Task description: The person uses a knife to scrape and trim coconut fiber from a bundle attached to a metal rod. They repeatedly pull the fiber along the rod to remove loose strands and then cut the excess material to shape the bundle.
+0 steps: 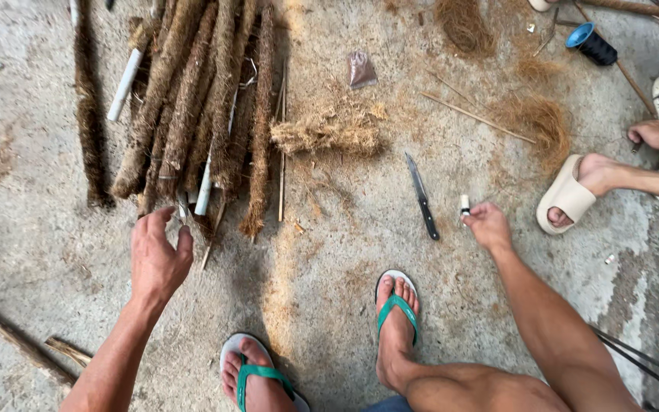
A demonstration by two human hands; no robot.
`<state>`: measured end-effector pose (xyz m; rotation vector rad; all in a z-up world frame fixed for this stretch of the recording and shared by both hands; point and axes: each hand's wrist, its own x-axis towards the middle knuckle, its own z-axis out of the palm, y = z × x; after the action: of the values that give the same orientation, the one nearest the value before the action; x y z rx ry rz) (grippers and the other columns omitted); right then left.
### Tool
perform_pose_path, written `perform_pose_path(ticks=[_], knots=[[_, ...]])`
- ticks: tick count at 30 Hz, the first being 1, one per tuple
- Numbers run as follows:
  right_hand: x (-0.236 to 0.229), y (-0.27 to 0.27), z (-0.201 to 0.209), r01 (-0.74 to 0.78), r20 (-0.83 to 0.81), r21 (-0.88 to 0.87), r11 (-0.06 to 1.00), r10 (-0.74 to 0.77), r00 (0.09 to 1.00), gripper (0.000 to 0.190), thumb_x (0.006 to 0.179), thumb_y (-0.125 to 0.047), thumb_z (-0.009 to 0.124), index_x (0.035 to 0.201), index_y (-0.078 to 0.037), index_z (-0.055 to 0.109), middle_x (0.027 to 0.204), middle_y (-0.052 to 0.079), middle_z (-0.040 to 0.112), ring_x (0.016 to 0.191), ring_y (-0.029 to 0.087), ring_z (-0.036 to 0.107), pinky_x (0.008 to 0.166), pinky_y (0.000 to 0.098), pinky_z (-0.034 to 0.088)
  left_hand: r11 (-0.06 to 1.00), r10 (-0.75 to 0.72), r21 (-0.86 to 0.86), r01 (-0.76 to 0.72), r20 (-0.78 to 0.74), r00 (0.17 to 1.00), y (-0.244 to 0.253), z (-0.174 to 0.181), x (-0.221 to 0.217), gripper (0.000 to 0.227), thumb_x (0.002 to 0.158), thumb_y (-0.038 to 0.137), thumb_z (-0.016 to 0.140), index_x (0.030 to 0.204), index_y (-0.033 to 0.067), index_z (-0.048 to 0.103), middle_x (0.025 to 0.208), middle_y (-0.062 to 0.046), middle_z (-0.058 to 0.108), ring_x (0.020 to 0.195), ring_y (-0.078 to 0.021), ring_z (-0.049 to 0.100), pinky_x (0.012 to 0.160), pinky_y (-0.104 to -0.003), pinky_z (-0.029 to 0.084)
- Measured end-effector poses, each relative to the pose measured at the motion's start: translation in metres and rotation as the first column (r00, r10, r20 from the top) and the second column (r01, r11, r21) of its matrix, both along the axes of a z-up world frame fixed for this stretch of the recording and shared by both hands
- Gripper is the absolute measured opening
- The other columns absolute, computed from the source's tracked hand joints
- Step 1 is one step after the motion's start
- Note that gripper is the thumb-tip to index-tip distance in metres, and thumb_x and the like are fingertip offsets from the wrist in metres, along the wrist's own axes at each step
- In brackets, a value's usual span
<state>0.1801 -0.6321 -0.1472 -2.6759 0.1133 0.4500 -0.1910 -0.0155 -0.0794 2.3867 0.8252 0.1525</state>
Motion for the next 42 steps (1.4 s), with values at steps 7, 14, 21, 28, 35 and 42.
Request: perform_pose_path(ticks=[7, 14, 21, 28, 35, 42], knots=[[-0.023, 0.023, 0.013, -0.078, 0.102, -0.302, 0.950, 0.114, 0.988, 0.028, 0.083, -0.033, 0.085, 0.089, -0.008, 0.078, 0.094, 0.020, 0.076, 0.092, 0.033, 0.070, 0.087, 0.0430, 0.054, 0.975, -0.213, 0.004, 0.224, -0.290, 0.933, -0.012, 0.059, 0.053, 0.034, 0.101, 0.025, 0.056, 0.127, 0.0050, 0.065, 0.105, -0.019, 0.070, 0.095, -0.0285, 0.065, 0.089, -0.045, 0.055], [-0.023, 0.148, 0.057, -0.439, 0.424, -0.011, 0.898, 0.402, 0.812, 0.017, 0.088, -0.023, 0.078, 0.091, -0.007, 0.074, 0.105, 0.016, 0.066, 0.108, 0.033, 0.060, 0.100, 0.0441, 0.046, 0.972, -0.225, -0.064, 0.228, -0.548, 0.806, -0.067, 0.019, 0.101, 0.056, 0.100, 0.053, 0.053, 0.126, 0.0042, 0.051, 0.103, -0.018, 0.065, 0.085, -0.0276, 0.070, 0.058, -0.036, 0.060], [-0.042, 0.234, 0.081, -0.715, 0.298, -0.013, 0.699, 0.686, 0.664, 0.016, 0.087, -0.021, 0.078, 0.097, -0.009, 0.074, 0.107, 0.009, 0.069, 0.109, 0.030, 0.062, 0.102, 0.0542, 0.043, 0.976, -0.162, -0.184, 0.112, -0.281, 0.946, -0.079, -0.046, 0.109, 0.055, 0.109, 0.041, 0.051, 0.139, -0.0042, 0.045, 0.114, -0.025, 0.068, 0.099, -0.0336, 0.070, 0.088, -0.046, 0.059], [-0.040, 0.269, 0.083, -0.630, 0.046, 0.330, 0.703, 0.655, 0.754, 0.019, 0.095, -0.020, 0.072, 0.110, -0.010, 0.068, 0.108, 0.009, 0.067, 0.094, 0.021, 0.069, 0.079, 0.0350, 0.064, 0.574, 0.084, -0.801, -0.171, -0.150, 0.985, -0.106, 0.086, 0.127, 0.064, 0.102, 0.035, 0.053, 0.155, 0.0111, 0.025, 0.107, -0.015, 0.077, 0.095, -0.0230, 0.075, 0.088, -0.038, 0.057], [-0.049, 0.319, 0.104, -0.735, 0.176, 0.408, 0.542, 0.743, 0.646, 0.021, 0.098, -0.021, 0.069, 0.114, -0.007, 0.066, 0.109, 0.009, 0.065, 0.095, 0.021, 0.070, 0.084, 0.0346, 0.063, 0.663, 0.089, -0.747, -0.042, 0.023, 0.996, -0.091, 0.211, 0.147, 0.037, 0.102, 0.030, 0.052, 0.135, 0.0175, 0.062, 0.088, -0.005, 0.068, 0.073, -0.0195, 0.059, 0.062, -0.036, 0.051], [-0.025, 0.311, 0.085, -0.657, 0.062, 0.216, 0.722, 0.661, 0.748, 0.030, 0.096, -0.021, 0.068, 0.123, -0.009, 0.064, 0.123, 0.010, 0.062, 0.116, 0.025, 0.059, 0.100, 0.0436, 0.053, 0.851, -0.022, -0.516, 0.100, 0.156, 0.988, -0.048, 0.259, 0.161, 0.034, 0.104, 0.035, 0.054, 0.128, 0.0145, 0.068, 0.101, -0.003, 0.075, 0.085, -0.0077, 0.067, 0.077, -0.030, 0.057]])
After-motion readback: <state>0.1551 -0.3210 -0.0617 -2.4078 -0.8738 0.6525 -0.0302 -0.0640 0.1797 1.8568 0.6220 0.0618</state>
